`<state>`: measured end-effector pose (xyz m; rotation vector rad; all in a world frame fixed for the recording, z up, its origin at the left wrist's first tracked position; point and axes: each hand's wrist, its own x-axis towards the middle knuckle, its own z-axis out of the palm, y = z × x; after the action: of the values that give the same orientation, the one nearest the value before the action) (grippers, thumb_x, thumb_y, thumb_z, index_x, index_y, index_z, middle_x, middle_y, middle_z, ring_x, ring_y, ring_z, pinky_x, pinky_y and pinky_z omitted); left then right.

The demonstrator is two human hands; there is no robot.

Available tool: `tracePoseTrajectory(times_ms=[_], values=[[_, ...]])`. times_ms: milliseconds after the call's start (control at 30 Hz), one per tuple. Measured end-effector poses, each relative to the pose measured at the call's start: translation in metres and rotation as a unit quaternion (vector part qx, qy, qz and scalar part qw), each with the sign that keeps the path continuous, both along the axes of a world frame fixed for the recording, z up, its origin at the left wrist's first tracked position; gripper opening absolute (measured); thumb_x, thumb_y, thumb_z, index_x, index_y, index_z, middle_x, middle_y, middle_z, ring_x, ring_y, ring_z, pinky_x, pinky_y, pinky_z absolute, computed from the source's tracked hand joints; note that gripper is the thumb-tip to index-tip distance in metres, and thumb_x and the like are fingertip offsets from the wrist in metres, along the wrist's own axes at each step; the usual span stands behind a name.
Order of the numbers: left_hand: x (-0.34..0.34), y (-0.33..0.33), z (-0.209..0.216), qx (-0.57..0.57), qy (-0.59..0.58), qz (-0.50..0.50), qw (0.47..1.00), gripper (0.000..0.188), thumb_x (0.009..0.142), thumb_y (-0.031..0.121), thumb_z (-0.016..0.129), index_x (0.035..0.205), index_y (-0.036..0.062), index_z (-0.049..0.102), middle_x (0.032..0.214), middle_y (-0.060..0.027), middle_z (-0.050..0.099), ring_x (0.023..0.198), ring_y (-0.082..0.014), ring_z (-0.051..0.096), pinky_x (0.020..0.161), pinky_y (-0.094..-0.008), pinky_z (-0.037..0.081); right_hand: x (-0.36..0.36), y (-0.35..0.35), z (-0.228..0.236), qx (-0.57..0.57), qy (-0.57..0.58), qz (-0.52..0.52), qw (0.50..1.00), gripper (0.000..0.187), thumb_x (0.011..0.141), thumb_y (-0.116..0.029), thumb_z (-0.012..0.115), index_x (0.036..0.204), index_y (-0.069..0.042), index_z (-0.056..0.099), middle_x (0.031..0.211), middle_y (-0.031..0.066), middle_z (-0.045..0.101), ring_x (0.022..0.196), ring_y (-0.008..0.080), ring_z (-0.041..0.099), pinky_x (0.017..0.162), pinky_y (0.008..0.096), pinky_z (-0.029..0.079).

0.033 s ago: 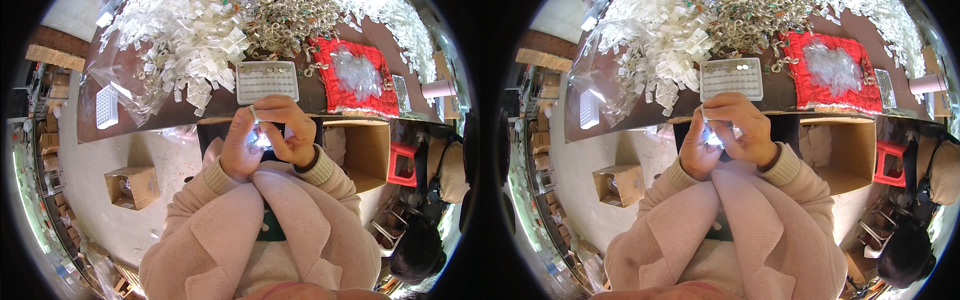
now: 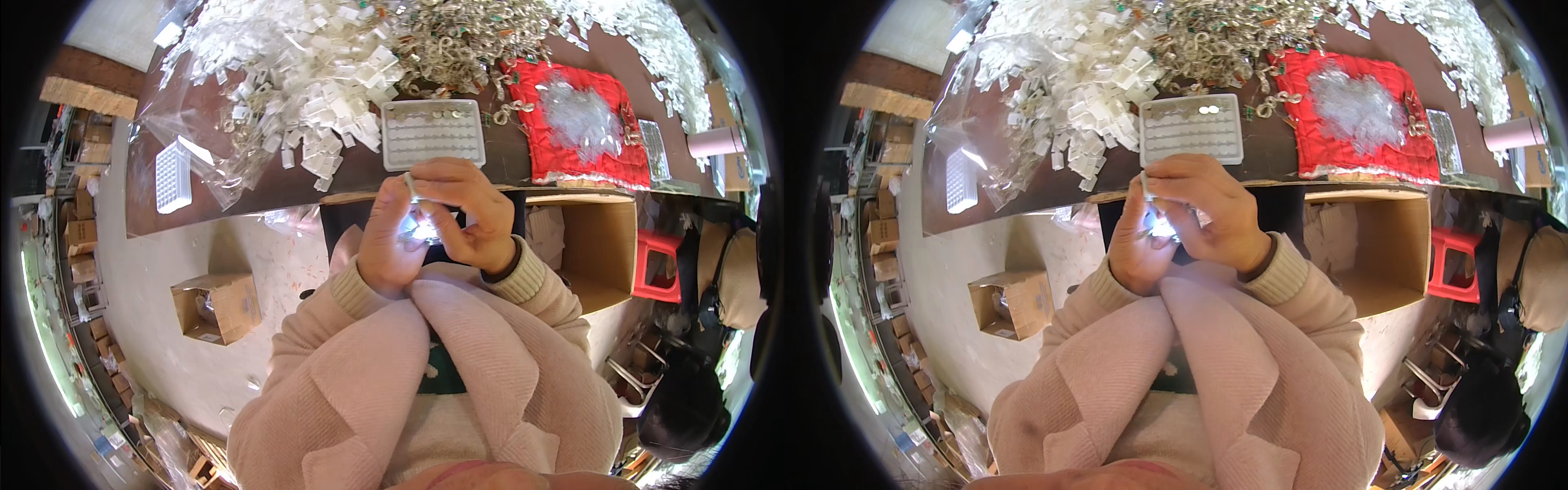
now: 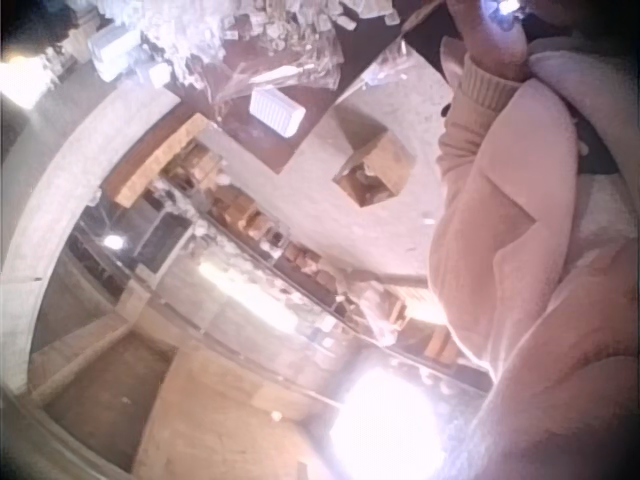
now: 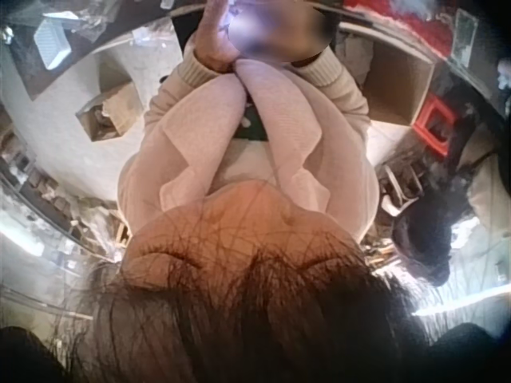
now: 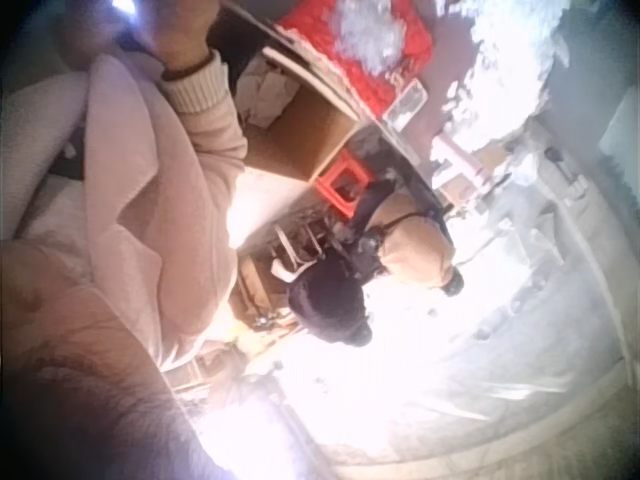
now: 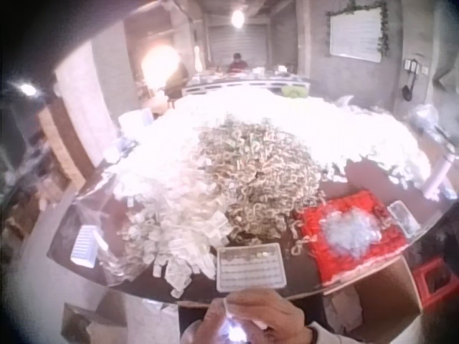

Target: The person repeatedly picks small white plastic pieces and metallic ornaments from a table, attaches them together by hand, and places the assembled units into a white tray. The person occasionally uses a small flashlight to illuminate the pieces during assembly.

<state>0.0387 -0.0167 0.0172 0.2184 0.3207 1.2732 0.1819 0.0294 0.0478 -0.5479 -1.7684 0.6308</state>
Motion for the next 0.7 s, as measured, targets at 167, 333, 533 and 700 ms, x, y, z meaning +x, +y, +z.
tracePoseTrajectory(times_ms=[167,333,533,700], values=[[0.009,-0.001,0.003,-0.033,0.066,-0.025,0.997,0.02,0.102,0.024,0.059,0.115,0.0094,0.06,0.105,-0.0002,0.064,0.094,-0.0091,0.06,0.077,-0.0239,0.05,0.037,-0.013,-0.007,0.012,-0.098,-0.02,0.995,0.032,0.082,-0.002,0.07,0.114,0.001,0.07,0.124,0.0189,0.066,0.105,0.0342,0.065,0.09,0.0407,0.052],[0.019,0.0,-0.006,-0.06,0.142,-0.053,0.987,0.014,0.098,0.02,0.064,0.107,0.0089,0.064,0.096,-0.0015,0.067,0.072,-0.0027,0.051,0.051,-0.015,0.03,0.087,-0.016,-0.021,-0.075,-0.098,-0.218,0.968,0.02,0.085,0.001,0.069,0.104,0.001,0.073,0.102,0.0154,0.073,0.092,0.0285,0.069,0.084,0.0361,0.054],[0.027,0.002,-0.016,0.015,0.235,-0.051,0.97,0.019,0.098,0.02,0.065,0.111,0.0058,0.065,0.096,-0.0027,0.068,0.067,-0.0017,0.043,0.049,-0.0155,0.028,0.136,0.03,-0.038,-0.072,-0.173,-0.394,0.9,0.022,0.086,0.004,0.069,0.106,-0.003,0.074,0.092,0.0134,0.069,0.075,0.0242,0.066,0.067,0.0309,0.052],[0.03,0.003,-0.001,-0.091,0.18,-0.042,0.978,0.018,0.098,0.018,0.064,0.111,0.0054,0.065,0.088,-0.0002,0.064,0.066,-0.0019,0.042,0.049,-0.0163,0.027,0.139,0.052,-0.047,-0.097,-0.239,-0.414,0.873,0.016,0.085,-0.002,0.072,0.101,-0.004,0.074,0.089,0.0147,0.066,0.075,0.0301,0.067,0.066,0.0352,0.053]])
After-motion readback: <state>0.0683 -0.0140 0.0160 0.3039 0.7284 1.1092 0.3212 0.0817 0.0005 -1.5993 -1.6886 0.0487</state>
